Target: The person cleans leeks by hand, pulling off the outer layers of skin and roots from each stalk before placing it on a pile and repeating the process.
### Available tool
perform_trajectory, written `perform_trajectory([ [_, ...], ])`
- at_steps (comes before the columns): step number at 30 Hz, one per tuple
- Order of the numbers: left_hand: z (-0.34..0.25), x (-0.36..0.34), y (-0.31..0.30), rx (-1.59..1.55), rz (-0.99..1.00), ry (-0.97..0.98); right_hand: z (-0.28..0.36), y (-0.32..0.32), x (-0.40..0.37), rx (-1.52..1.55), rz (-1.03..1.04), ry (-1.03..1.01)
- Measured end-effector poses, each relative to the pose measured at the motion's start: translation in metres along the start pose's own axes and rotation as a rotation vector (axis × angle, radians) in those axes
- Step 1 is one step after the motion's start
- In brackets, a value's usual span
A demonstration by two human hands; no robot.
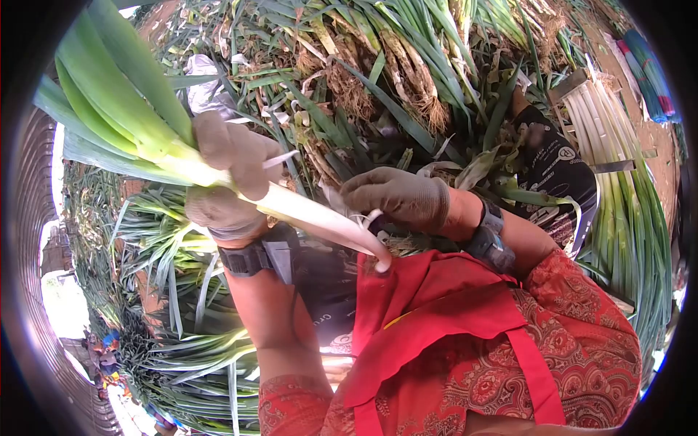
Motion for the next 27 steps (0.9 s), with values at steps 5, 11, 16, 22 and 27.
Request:
perform_trajectory([
  [5,-0.015,0.006,-0.002,0.130,0.060,-0.065,0.014,-0.003,-0.017,0.651,-0.065,-0.320],
  [11,-0.021,0.002,-0.008,0.238,-0.048,-0.064,0.040,-0.013,-0.025,0.232,0.196,-0.505],
  [16,-0.018,0.001,-0.012,0.205,-0.105,-0.057,0.058,0.018,-0.017,-0.306,-0.123,-0.570],
  [22,-0.022,-0.004,-0.024,0.262,-0.158,-0.077,0.052,0.013,-0.017,-0.318,-0.195,-0.744],
  [27,-0.027,-0.006,-0.031,0.283,-0.219,-0.093,0.044,-0.001,-0.027,0.081,-0.066,-0.571],
])
Point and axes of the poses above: each hand's wrist, its own x-axis towards the middle knuckle, its own y-axis out of the palm, z = x × y, the point moved 4 cm from there along x, towards the middle knuckle, and after that the axes turned 7 degrees about x, right-handed, at the moved point
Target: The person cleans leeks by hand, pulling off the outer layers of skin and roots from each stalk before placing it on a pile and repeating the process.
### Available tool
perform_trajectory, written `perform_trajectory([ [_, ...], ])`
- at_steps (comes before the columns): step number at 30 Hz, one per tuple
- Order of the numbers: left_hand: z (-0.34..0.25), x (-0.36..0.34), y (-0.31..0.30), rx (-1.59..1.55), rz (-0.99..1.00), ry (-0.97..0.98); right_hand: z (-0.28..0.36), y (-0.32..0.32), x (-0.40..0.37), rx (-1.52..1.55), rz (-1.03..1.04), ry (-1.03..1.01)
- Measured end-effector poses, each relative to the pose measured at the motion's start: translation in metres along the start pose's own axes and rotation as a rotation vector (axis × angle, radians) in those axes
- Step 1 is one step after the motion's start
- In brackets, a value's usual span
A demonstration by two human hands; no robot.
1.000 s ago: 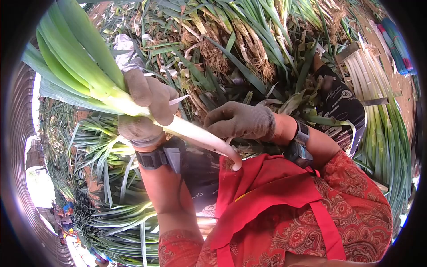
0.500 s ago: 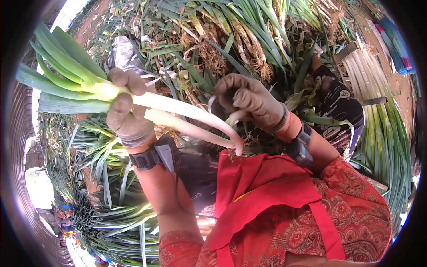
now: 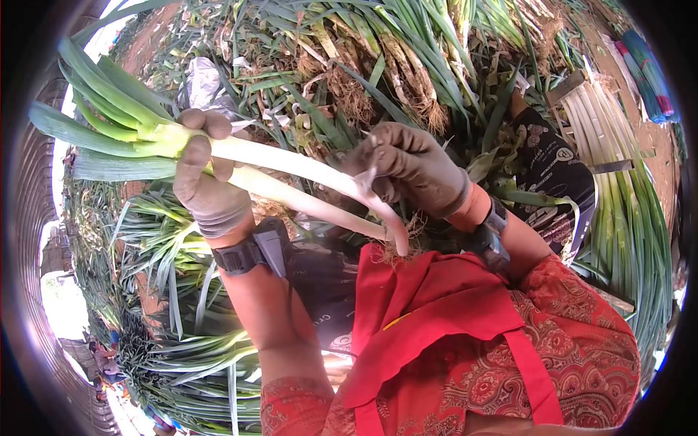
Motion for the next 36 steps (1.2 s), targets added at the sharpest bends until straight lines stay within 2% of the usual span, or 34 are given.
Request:
perform_trajectory([
  [5,-0.006,-0.002,-0.010,0.076,-0.235,0.093,0.005,-0.027,-0.021,0.105,0.113,0.004],
  [8,-0.014,-0.003,-0.011,0.095,-0.273,0.108,0.012,-0.062,-0.051,-0.102,0.184,0.206],
  [10,-0.023,-0.006,-0.018,0.130,-0.347,0.121,0.011,-0.093,-0.079,-0.872,0.424,0.105],
  [12,-0.032,-0.009,-0.023,0.118,-0.426,0.141,-0.005,-0.112,-0.098,-1.559,0.475,0.500],
  [13,-0.037,-0.010,-0.031,0.083,-0.332,0.138,-0.009,-0.125,-0.114,-1.813,0.377,0.984],
  [14,-0.042,-0.011,-0.045,0.060,-0.208,0.126,-0.007,-0.131,-0.120,-1.828,0.354,0.988],
  [17,-0.045,-0.017,-0.046,0.204,-0.377,0.160,-0.013,-0.164,-0.121,-1.804,0.272,1.025],
  [19,-0.037,-0.013,-0.041,0.222,-0.461,0.167,0.033,-0.096,-0.089,-1.543,0.065,0.251],
  [20,-0.032,-0.008,-0.028,0.237,-0.574,0.171,0.034,-0.084,-0.075,-1.357,0.007,0.135],
  [21,-0.027,-0.005,-0.027,0.190,-0.580,0.134,0.035,-0.074,-0.061,-1.164,-0.038,0.024],
  [23,-0.019,-0.005,-0.029,0.107,-0.580,0.083,0.027,-0.037,-0.039,-0.639,0.085,0.173],
  [24,-0.017,-0.003,-0.032,0.087,-0.449,0.116,0.019,-0.032,-0.032,-0.635,0.200,0.187],
  [25,-0.020,-0.004,-0.031,0.055,-0.430,0.130,0.011,-0.027,-0.025,-0.626,0.316,0.200],
  [28,-0.038,-0.014,-0.047,0.054,-0.431,0.161,-0.001,-0.045,-0.037,-0.712,0.341,0.408],
  [30,-0.055,-0.019,-0.061,0.007,-0.356,0.152,0.001,-0.077,-0.050,-0.941,0.379,0.179],
  [31,-0.064,-0.024,-0.074,0.102,-0.403,0.167,0.004,-0.090,-0.056,-1.048,0.394,0.053],
  [32,-0.073,-0.028,-0.088,0.297,-0.529,0.152,0.008,-0.096,-0.063,-1.100,0.274,0.163],
  [34,-0.092,-0.041,-0.116,0.683,-0.782,0.111,-0.003,-0.147,-0.094,-1.151,0.079,0.338],
  [35,-0.097,-0.052,-0.149,0.792,-0.726,0.087,-0.019,-0.187,-0.108,-1.154,0.002,0.399],
  [36,-0.104,-0.063,-0.177,1.011,-0.671,0.054,-0.018,-0.191,-0.117,-1.281,-0.097,0.488],
])
Point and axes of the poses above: each hand's wrist, its own x-axis towards the middle knuckle, its own y-axis out of the palm, z = x × y, the point moved 4 cm from there along x, towards the middle knuckle, and after that the axes turned 7 degrees about x, right-handed, at the moved point
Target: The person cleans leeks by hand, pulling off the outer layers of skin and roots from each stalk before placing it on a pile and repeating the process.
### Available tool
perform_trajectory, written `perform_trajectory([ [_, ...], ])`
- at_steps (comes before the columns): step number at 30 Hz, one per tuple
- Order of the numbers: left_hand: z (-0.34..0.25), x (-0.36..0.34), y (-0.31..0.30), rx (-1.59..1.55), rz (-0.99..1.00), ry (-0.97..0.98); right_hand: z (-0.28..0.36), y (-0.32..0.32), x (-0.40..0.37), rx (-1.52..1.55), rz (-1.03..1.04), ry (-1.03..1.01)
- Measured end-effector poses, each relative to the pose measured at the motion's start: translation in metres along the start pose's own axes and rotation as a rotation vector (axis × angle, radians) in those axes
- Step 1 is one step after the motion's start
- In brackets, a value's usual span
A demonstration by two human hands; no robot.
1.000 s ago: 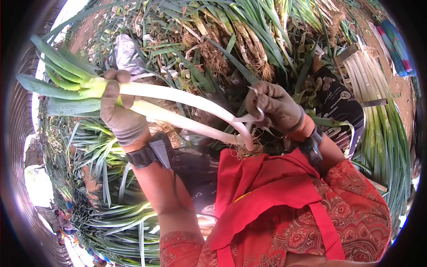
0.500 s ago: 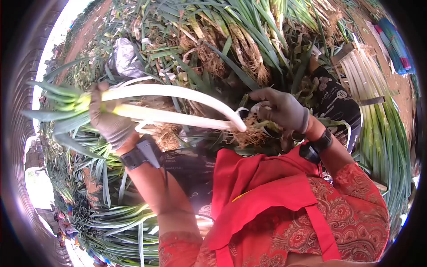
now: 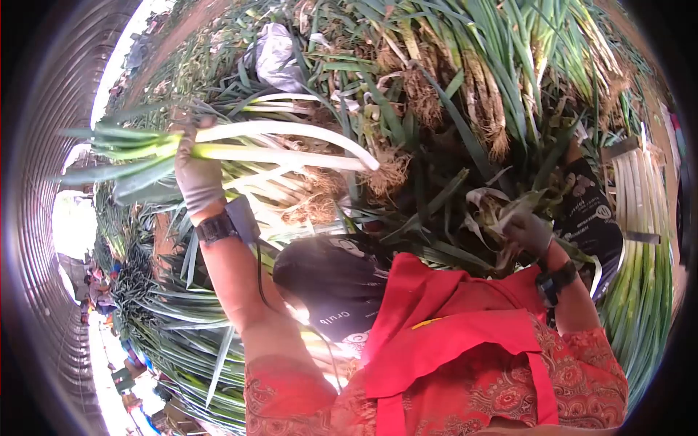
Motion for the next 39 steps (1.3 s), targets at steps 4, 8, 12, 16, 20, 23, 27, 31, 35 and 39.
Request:
perform_trajectory([
  [4,0.047,-0.038,-0.037,0.000,-0.110,-0.209,-0.009,0.023,0.010,0.079,0.070,0.154],
  [8,0.096,-0.067,-0.074,0.043,-0.123,-0.258,0.005,0.050,0.028,-0.134,0.198,0.043],
  [12,0.124,-0.064,-0.097,-0.350,-0.284,-0.490,0.001,0.058,0.032,-0.119,0.221,0.152],
  [16,0.153,0.003,-0.126,-0.374,-0.130,-0.475,0.015,0.052,0.038,-0.035,0.273,0.335],
  [20,0.233,0.096,-0.206,-0.323,-0.132,-0.657,0.033,0.051,0.053,0.055,0.003,-0.084],
  [23,0.241,0.088,-0.238,-0.052,-0.274,-0.894,0.072,0.011,0.065,-0.222,-0.190,-0.106],
  [27,0.268,0.008,-0.210,-0.049,-0.468,-0.812,0.104,-0.028,0.087,-0.700,-0.556,-0.165],
  [31,0.249,-0.094,-0.128,0.100,-0.499,-0.699,0.130,-0.063,0.143,-0.729,-0.640,-0.378],
  [35,0.224,-0.165,-0.065,0.088,-0.420,-0.773,0.133,-0.071,0.253,-0.483,-0.458,-0.157],
  [39,0.214,-0.194,-0.029,0.010,-0.267,-0.790,0.144,-0.083,0.378,-0.370,-0.533,-0.143],
])
Point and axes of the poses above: each hand's wrist, its own x-axis towards the middle knuckle, its own y-axis out of the palm, z = x × y, the point moved 4 cm from there along x, towards the middle knuckle, and after that the axes turned 7 degrees about x, right-handed, at the moved point
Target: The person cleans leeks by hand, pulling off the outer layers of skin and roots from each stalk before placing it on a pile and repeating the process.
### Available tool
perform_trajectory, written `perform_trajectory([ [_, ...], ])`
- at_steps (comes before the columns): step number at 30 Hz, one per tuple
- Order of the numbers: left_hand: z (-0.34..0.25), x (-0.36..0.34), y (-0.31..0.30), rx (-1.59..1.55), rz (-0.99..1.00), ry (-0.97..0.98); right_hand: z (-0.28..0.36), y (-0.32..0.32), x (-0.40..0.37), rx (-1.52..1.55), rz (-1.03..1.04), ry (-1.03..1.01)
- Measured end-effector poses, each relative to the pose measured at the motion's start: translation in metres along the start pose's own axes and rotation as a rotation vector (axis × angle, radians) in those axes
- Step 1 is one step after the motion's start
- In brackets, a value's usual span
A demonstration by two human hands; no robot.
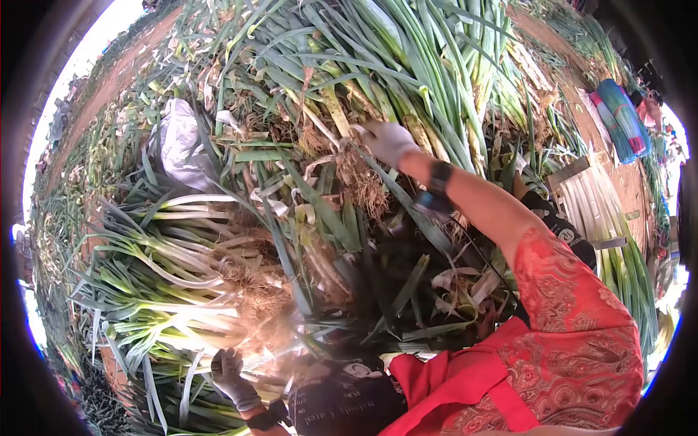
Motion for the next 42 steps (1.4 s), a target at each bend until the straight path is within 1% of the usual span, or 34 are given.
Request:
perform_trajectory([
  [2,-0.008,-0.008,0.015,-0.012,0.063,-0.007,0.020,0.011,0.039,-0.063,0.074,0.149],
  [5,-0.025,-0.013,0.041,-0.012,0.046,-0.014,0.026,0.042,0.086,-0.204,0.143,0.216],
  [6,-0.027,-0.011,0.047,0.020,0.045,-0.033,0.032,0.044,0.091,-0.282,0.005,0.162],
  [9,-0.037,-0.011,0.068,-0.033,0.072,-0.020,0.027,0.037,0.103,-0.220,0.239,0.208],
  [10,-0.039,-0.010,0.071,-0.045,0.079,-0.021,0.019,0.033,0.098,-0.134,0.297,0.275],
  [11,-0.044,-0.011,0.075,-0.039,0.103,-0.002,0.011,0.030,0.086,0.038,0.336,0.312],
  [13,-0.061,-0.017,0.081,-0.025,0.149,0.035,0.001,0.024,0.050,0.197,0.529,0.115],
  [15,-0.081,-0.027,0.089,0.001,0.196,0.034,-0.023,0.022,-0.006,0.424,0.495,-0.096],
  [16,-0.091,-0.032,0.092,0.015,0.233,0.058,-0.025,0.009,-0.040,0.211,0.510,-0.137],
  [18,-0.116,-0.043,0.097,0.063,0.322,0.139,-0.031,-0.014,-0.104,0.131,0.416,0.027],
  [19,-0.137,-0.056,0.103,0.092,0.346,0.161,-0.038,-0.021,-0.135,0.267,0.311,0.233],
  [21,-0.174,-0.078,0.111,0.173,0.380,0.209,-0.025,-0.049,-0.190,0.398,0.254,0.240],
  [22,-0.195,-0.092,0.117,0.208,0.416,0.266,-0.018,-0.064,-0.214,0.464,0.226,0.239],
  [23,-0.212,-0.105,0.122,0.198,0.464,0.319,-0.013,-0.076,-0.236,0.526,0.218,0.235],
  [25,-0.255,-0.148,0.135,0.288,0.517,0.445,-0.007,-0.096,-0.273,0.649,0.208,0.221],
  [26,-0.266,-0.162,0.140,0.343,0.591,0.508,-0.007,-0.103,-0.286,0.633,0.244,0.189],
  [27,-0.280,-0.189,0.150,0.433,0.614,0.504,0.002,-0.118,-0.297,0.664,0.232,0.168],
  [29,-0.270,-0.217,0.166,0.504,0.852,0.427,0.027,-0.156,-0.317,0.725,0.207,0.121],
  [31,-0.235,-0.259,0.198,0.388,0.802,0.297,0.040,-0.172,-0.331,0.705,0.139,-0.035],
  [32,-0.222,-0.279,0.221,0.278,0.892,0.347,0.044,-0.174,-0.336,0.696,0.109,-0.106],
  [33,-0.222,-0.283,0.239,0.344,0.816,0.748,0.049,-0.177,-0.339,0.686,0.080,-0.179],
  [34,-0.221,-0.289,0.255,0.407,0.626,1.133,0.064,-0.191,-0.342,0.696,0.109,-0.219],
  [35,-0.230,-0.295,0.264,0.397,0.526,1.290,0.072,-0.192,-0.343,0.732,0.369,-0.032],
  [36,-0.237,-0.302,0.273,0.387,0.401,1.438,0.068,-0.190,-0.342,0.549,0.078,-0.222],
  [37,-0.246,-0.303,0.283,0.156,0.606,1.035,0.071,-0.192,-0.343,0.355,-0.212,-0.400],
  [38,-0.251,-0.306,0.292,-0.075,0.774,0.618,0.064,-0.195,-0.346,0.269,-0.306,-0.355],
  [39,-0.265,-0.313,0.292,-0.075,0.720,0.630,0.060,-0.203,-0.349,0.183,-0.399,-0.307],
  [40,-0.279,-0.321,0.292,-0.074,0.668,0.641,0.051,-0.202,-0.356,0.173,-0.357,-0.170],
  [41,-0.287,-0.324,0.290,-0.070,0.618,0.650,0.041,-0.196,-0.358,0.244,-0.287,-0.094],
  [42,-0.287,-0.324,0.290,-0.058,0.642,0.752,0.029,-0.182,-0.357,0.317,-0.214,-0.015],
])
Point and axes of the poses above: each hand's wrist, its own x-axis towards the middle knuckle, its own y-axis out of the palm, z = x × y, the point moved 4 cm from there along x, towards the middle knuckle, and after that the axes turned 7 degrees about x, right-handed, at the moved point
